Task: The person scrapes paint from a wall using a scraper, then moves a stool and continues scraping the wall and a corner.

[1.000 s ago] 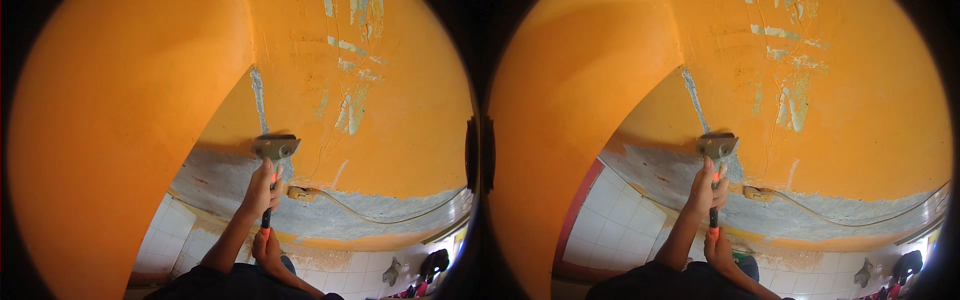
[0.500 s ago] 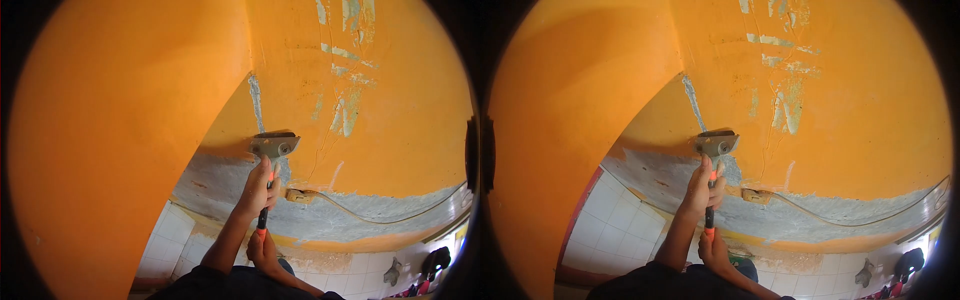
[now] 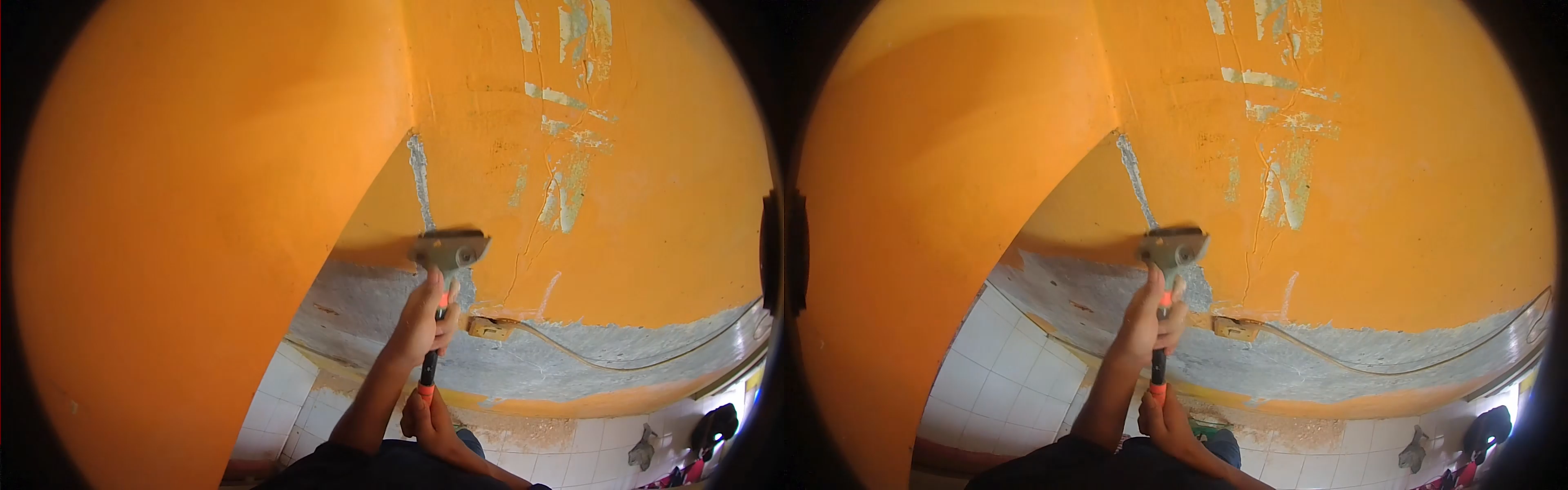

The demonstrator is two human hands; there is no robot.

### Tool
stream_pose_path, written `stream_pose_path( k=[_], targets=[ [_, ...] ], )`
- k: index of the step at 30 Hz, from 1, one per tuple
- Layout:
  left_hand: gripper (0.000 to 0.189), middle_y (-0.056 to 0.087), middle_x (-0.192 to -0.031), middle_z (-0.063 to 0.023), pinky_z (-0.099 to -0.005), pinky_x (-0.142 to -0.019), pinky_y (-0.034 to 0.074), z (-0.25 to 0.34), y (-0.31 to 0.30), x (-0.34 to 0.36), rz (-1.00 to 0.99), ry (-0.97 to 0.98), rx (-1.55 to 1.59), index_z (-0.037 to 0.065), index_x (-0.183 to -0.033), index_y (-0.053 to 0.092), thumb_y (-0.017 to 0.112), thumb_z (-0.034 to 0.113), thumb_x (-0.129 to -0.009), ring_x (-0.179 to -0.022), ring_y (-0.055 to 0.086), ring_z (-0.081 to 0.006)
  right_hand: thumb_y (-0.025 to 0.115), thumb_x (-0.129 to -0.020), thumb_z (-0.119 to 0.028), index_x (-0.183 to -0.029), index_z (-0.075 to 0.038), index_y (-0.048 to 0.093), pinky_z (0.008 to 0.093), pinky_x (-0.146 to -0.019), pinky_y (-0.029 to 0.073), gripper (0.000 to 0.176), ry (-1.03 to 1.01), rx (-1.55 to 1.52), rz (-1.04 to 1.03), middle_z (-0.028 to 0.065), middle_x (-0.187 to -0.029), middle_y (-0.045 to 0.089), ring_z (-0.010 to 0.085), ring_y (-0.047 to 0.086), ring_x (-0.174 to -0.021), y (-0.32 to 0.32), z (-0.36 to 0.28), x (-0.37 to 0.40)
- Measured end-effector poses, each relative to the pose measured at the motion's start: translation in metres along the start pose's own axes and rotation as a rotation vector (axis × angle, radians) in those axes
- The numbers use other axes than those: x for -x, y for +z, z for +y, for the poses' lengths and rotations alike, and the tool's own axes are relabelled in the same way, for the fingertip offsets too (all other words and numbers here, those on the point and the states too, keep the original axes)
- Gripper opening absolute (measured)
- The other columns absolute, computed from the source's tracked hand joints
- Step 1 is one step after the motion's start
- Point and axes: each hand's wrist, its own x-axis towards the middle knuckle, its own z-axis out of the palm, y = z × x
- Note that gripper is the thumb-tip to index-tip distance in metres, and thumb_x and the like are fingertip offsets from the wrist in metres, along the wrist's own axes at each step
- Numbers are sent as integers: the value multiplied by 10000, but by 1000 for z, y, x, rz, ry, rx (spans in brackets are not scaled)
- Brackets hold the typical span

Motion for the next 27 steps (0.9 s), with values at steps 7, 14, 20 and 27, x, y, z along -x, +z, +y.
stream_pose_path(
  k=[7, 14, 20, 27],
  targets=[
    [572, 296, -466, 68, -224, -321, 290, -7, -10, 6, -37, -86, 36, 139, -871, 437, 272, 683, -934, -323, 251, -44, 411, -1014, -198, -1014, -60, 359, 253, -509, 415, 147, 59, -116, -158, 6, -679, 464, 89, 465, -549, -3, 3, 8],
    [544, 281, -444, 63, -231, -287, 287, -1, -9, 8, 7, -76, -2, 131, -869, 439, 261, 636, -962, -295, 242, -54, 373, -1026, -216, -1034, -36, 385, 272, -569, 477, 181, 44, 26, -222, 50, -714, 526, 125, 554, -591, -2, -4, 8],
    [515, 321, -437, 48, -238, -287, 317, 10, -10, 4, -87, -12, 40, 122, -864, 436, 264, 593, -982, -277, 299, -74, 295, -1037, -310, -1013, -39, 356, 315, -628, 505, 279, 5, 96, -300, 77, -703, 482, 179, 563, -626, 8, -24, 1],
    [504, 313, -405, 41, -241, -289, 308, 3, -15, -4, -142, 82, 165, 115, -843, 415, 230, 557, -1001, -268, 298, -87, 287, -1037, -307, -988, -40, 369, 301, -606, 501, 283, -21, 219, -251, 70, -676, 494, 170, 551, -587, 6, -12, 1]
  ],
)
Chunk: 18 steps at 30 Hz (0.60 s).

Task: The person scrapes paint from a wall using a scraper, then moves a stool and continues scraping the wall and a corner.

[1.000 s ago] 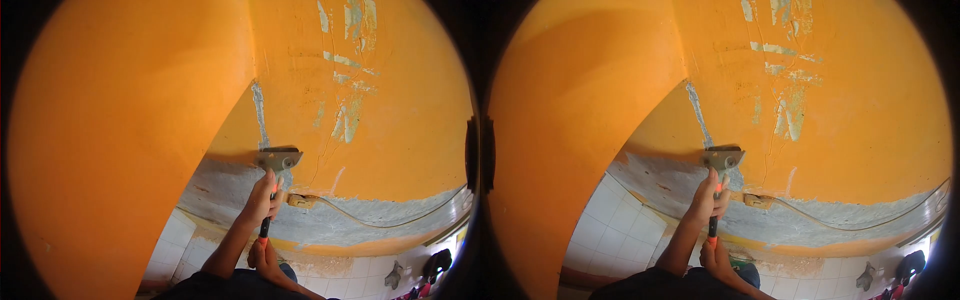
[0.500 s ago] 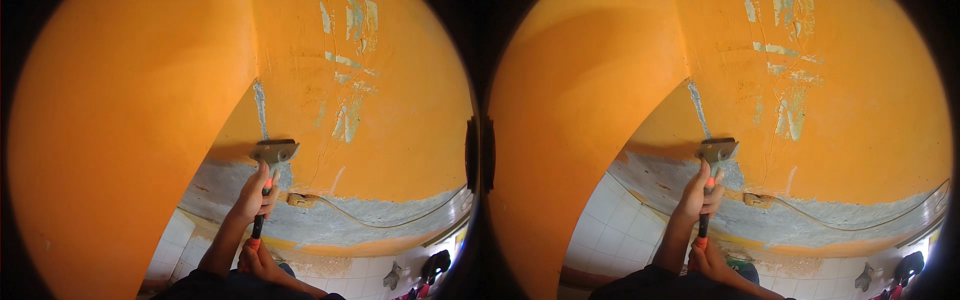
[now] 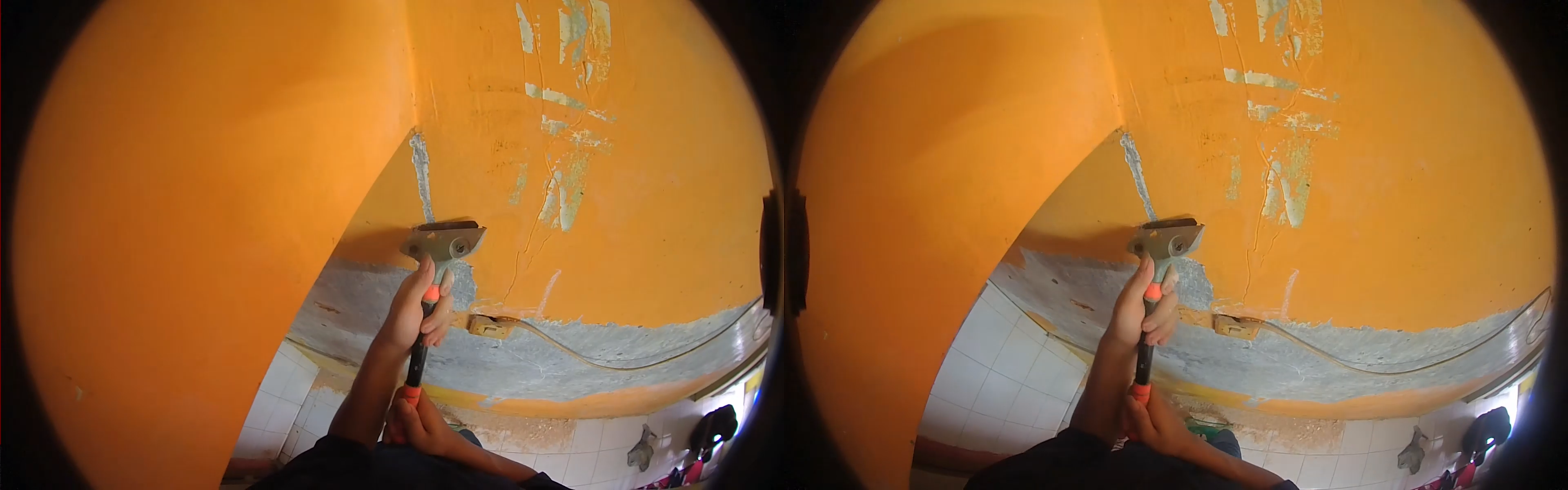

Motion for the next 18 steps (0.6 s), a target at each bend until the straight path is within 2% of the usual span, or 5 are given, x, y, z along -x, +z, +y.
stream_pose_path(
  k=[3, 6, 8, 15, 18],
  targets=[
    [509, 310, -400, 39, -230, -278, 273, -4, -6, -1, -54, -13, -4, 112, -833, 407, 210, 549, -1005, -265, 286, -88, 294, -1037, -293, -982, -41, 373, 280, -595, 487, 270, -62, -5, -15, 63, -661, 500, 156, 541, -565, 2, 5, -5],
    [511, 308, -399, 39, -227, -273, 261, -9, -7, -3, -122, 1, 29, 113, -831, 409, 208, 549, -1005, -261, 281, -90, 307, -1036, -280, -982, -43, 375, 268, -580, 472, 252, 34, -112, 9, 59, -659, 497, 148, 536, -562, -1, 7, -2],
    [511, 306, -398, 40, -224, -273, 263, -1, -2, -4, -100, 0, 44, 115, -829, 414, 206, 547, -1006, -258, 282, -91, 313, -1034, -268, -982, -47, 374, 274, -571, 465, 235, -60, 64, -28, 57, -661, 496, 144, 535, -568, -5, 0, -10],
    [524, 300, -399, 37, -224, -275, 253, 3, 2, -6, -51, -1, 29, 109, -822, 407, 215, 563, -999, -260, 263, -90, 358, -1028, -256, -986, -37, 406, 239, -548, 438, 228, 14, -103, 33, 21, -664, 530, 103, 527, -569, -1, 5, -3],
    [526, 304, -399, 37, -222, -276, 254, 7, 4, -5, -68, 20, 28, 104, -819, 404, 215, 560, -999, -260, 263, -90, 357, -1027, -249, -991, -36, 408, 237, -557, 438, 222, -92, -71, -5, 17, -669, 528, 104, 536, -585, 1, -4, -7]
  ],
)
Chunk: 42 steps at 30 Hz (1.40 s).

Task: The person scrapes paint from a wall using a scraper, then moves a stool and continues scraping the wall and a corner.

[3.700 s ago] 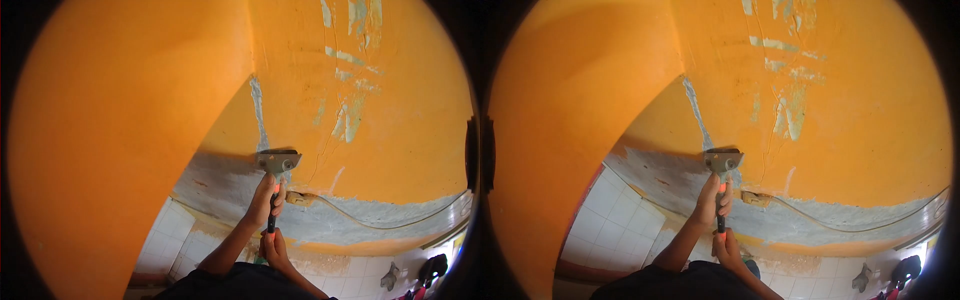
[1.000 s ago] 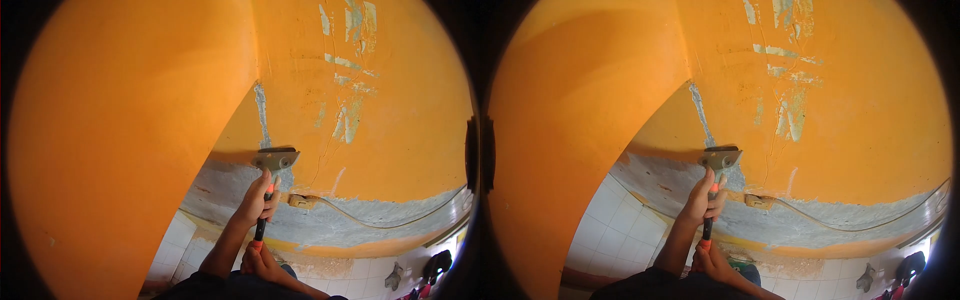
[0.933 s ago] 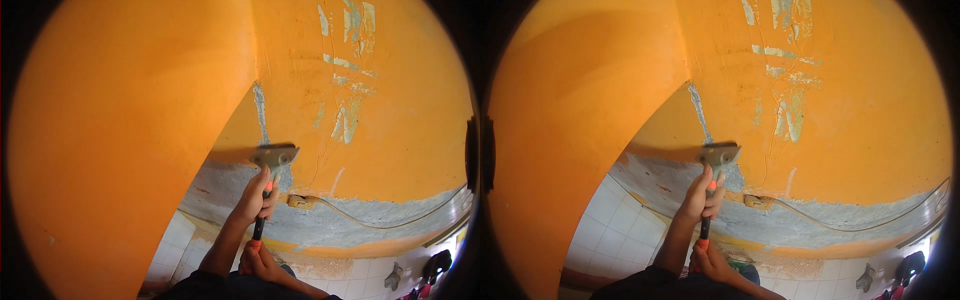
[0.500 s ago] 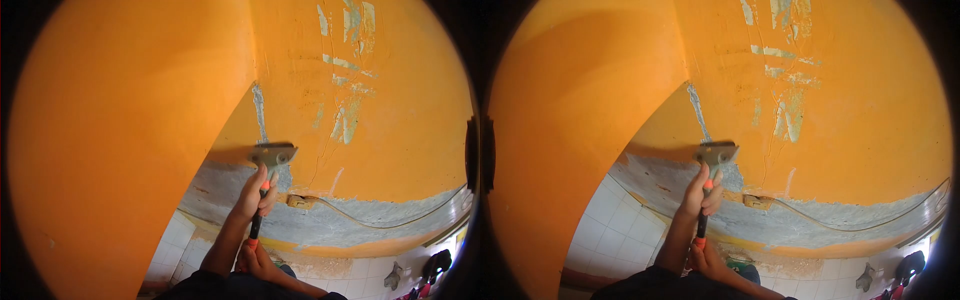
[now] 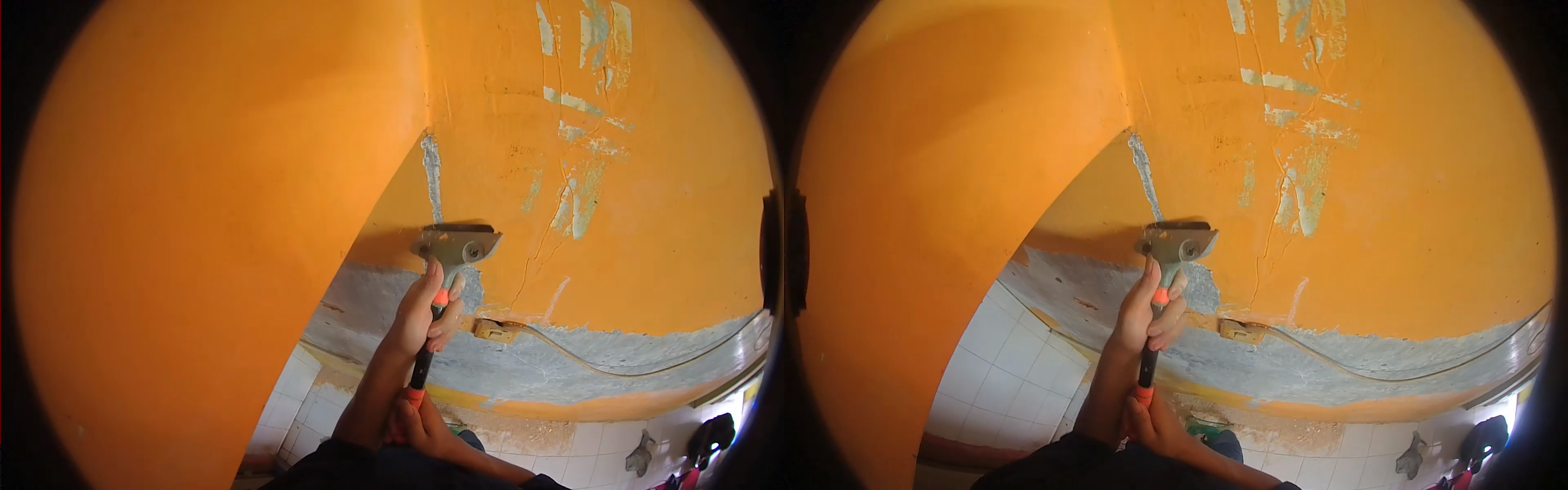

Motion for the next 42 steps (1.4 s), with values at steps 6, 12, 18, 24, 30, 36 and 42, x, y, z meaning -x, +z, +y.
stream_pose_path(
  k=[6, 12, 18, 24, 30, 36, 42],
  targets=[
    [525, 303, -399, 37, -214, -278, 248, 2, 5, -5, -35, -2, 14, 101, -823, 402, 207, 555, -1001, -262, 269, -84, 357, -1027, -237, -979, -44, 396, 241, -554, 436, 202, 40, 57, 7, 8, -673, 507, 104, 534, -587, -6, -3, 0],
    [515, 300, -401, 41, -221, -273, 244, -14, -6, -2, -51, -12, 8, 112, -840, 403, 210, 562, -998, -265, 275, -86, 331, -1031, -254, -1018, -41, 378, 271, -585, 457, 218, 90, -29, -21, 52, -694, 521, 132, 529, -594, -11, 5, 4],
    [518, 303, -396, 42, -224, -272, 261, -3, -3, -4, -51, 12, 65, 113, -833, 404, 204, 562, -999, -256, 281, -91, 333, -1031, -256, -1026, -42, 375, 273, -581, 461, 219, -20, 185, -10, 50, -686, 522, 139, 549, -610, -8, -1, -3],
    [524, 306, -399, 41, -228, -278, 265, 7, 3, -5, -80, 14, 66, 112, -839, 403, 192, 564, -998, -258, 272, -92, 334, -1029, -236, -1027, -47, 377, 270, -579, 461, 195, 100, 138, -60, 48, -712, 524, 130, 541, -605, -8, -9, -1],
    [528, 302, -404, 40, -232, -280, 248, 5, 2, -4, -50, 7, 39, 122, -846, 409, 200, 584, -989, -262, 272, -91, 329, -1029, -241, -1022, -53, 372, 273, -571, 460, 193, 116, 58, -12, 49, -697, 490, 125, 508, -582, -6, -3, 0],
    [532, 299, -401, 39, -237, -276, 248, 4, -1, -2, -38, -23, 14, 123, -844, 408, 194, 589, -985, -258, 269, -92, 361, -1026, -272, -1054, -29, 387, 257, -552, 456, 246, 114, -70, 10, 39, -653, 556, 125, 569, -581, -2, -7, 2],
    [525, 294, -401, 42, -239, -276, 260, 13, 3, -4, -59, 6, 42, 125, -843, 407, 206, 590, -985, -258, 280, -97, 373, -1028, -267, -1012, -24, 411, 265, -544, 454, 246, -2, 92, 4, 45, -668, 562, 126, 566, -578, 5, -14, -6]
  ],
)
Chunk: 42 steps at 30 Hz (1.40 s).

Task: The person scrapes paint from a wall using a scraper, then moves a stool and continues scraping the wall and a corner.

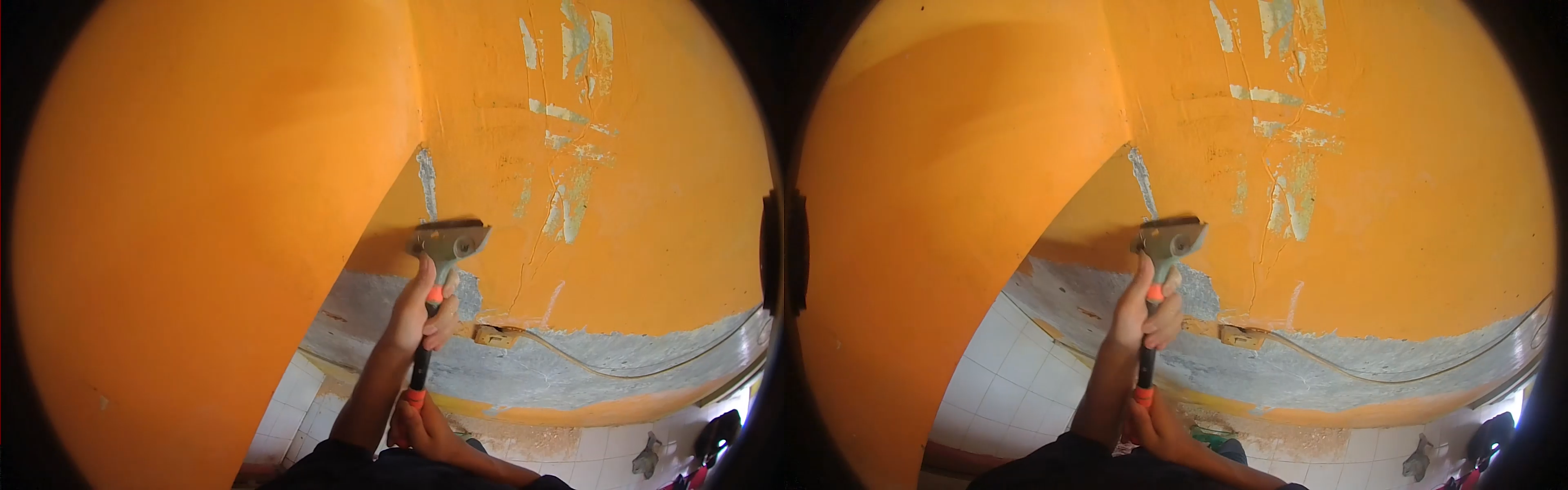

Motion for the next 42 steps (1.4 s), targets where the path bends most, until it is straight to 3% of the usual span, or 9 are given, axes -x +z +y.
stream_pose_path(
  k=[2, 5, 12, 14, 17, 24, 26, 39, 42],
  targets=[
    [523, 291, -400, 47, -240, -277, 262, -6, -2, 2, 45, -18, -14, 127, -840, 405, 208, 589, -985, -260, 278, -92, 382, -1027, -261, -1008, -27, 407, 262, -544, 450, 236, 126, -123, 10, 41, -679, 565, 122, 552, -567, -2, 0, 9],
    [526, 289, -399, 48, -246, -277, 262, 13, 11, -4, 29, -19, -18, 129, -842, 411, 213, 596, -981, -261, 270, -100, 381, -1028, -253, -1003, -27, 408, 255, -544, 444, 228, 51, 37, 5, 36, -681, 568, 117, 542, -564, -7, -4, -4],
    [530, 286, -399, 46, -247, -279, 256, 1, 2, -2, -23, -39, 30, 130, -835, 415, 208, 594, -983, -260, 273, -100, 338, -1030, -283, -1005, -37, 375, 276, -560, 469, 250, 62, -87, -19, 72, -707, 522, 144, 545, -580, 0, -3, 1],
    [532, 290, -398, 43, -246, -279, 254, 8, 7, -4, -4, -14, -2, 127, -838, 417, 210, 596, -982, -261, 274, -98, 341, -1029, -292, -1015, -46, 370, 275, -557, 463, 249, -3, 110, -45, 71, -695, 520, 141, 540, -588, -4, -11, -8],
    [536, 291, -398, 47, -236, -283, 254, -1, 3, 2, 32, -54, 21, 125, -835, 408, 210, 601, -980, -262, 278, -90, 368, -1028, -232, -1007, -28, 407, 250, -535, 442, 209, 61, -51, 49, 37, -676, 563, 110, 544, -564, 0, 2, 4],
    [544, 294, -393, 44, -238, -281, 267, 7, 3, -4, -39, -36, 0, 126, -827, 406, 209, 612, -974, -258, 281, -93, 370, -1026, -239, -992, -29, 410, 259, -531, 437, 216, -68, 108, 6, 33, -675, 569, 112, 541, -562, -1, -7, -6],
    [550, 294, -395, 44, -239, -280, 263, 3, 2, -3, -1, -52, -2, 127, -820, 412, 204, 612, -974, -258, 278, -92, 369, -1026, -231, -988, -32, 415, 265, -557, 432, 208, 87, -89, 18, 28, -672, 565, 118, 533, -576, -2, 4, 7],
    [582, 294, -409, 41, -224, -276, 265, 14, 16, -7, 3, -59, 11, 116, -820, 408, 226, 652, -954, -260, 272, -84, 372, -1024, -227, -1000, -33, 394, 258, -557, 435, 196, 26, -15, 4, 26, -669, 559, 115, 527, -576, -4, -11, -3],
    [543, 282, -399, 48, -239, -280, 263, 3, 7, -5, -28, -41, -8, 128, -829, 409, 194, 602, -979, -262, 283, -93, 316, -1034, -253, -1024, -46, 357, 282, -582, 475, 211, 27, -28, -29, 71, -697, 499, 151, 538, -582, -6, -6, -1]
  ],
)
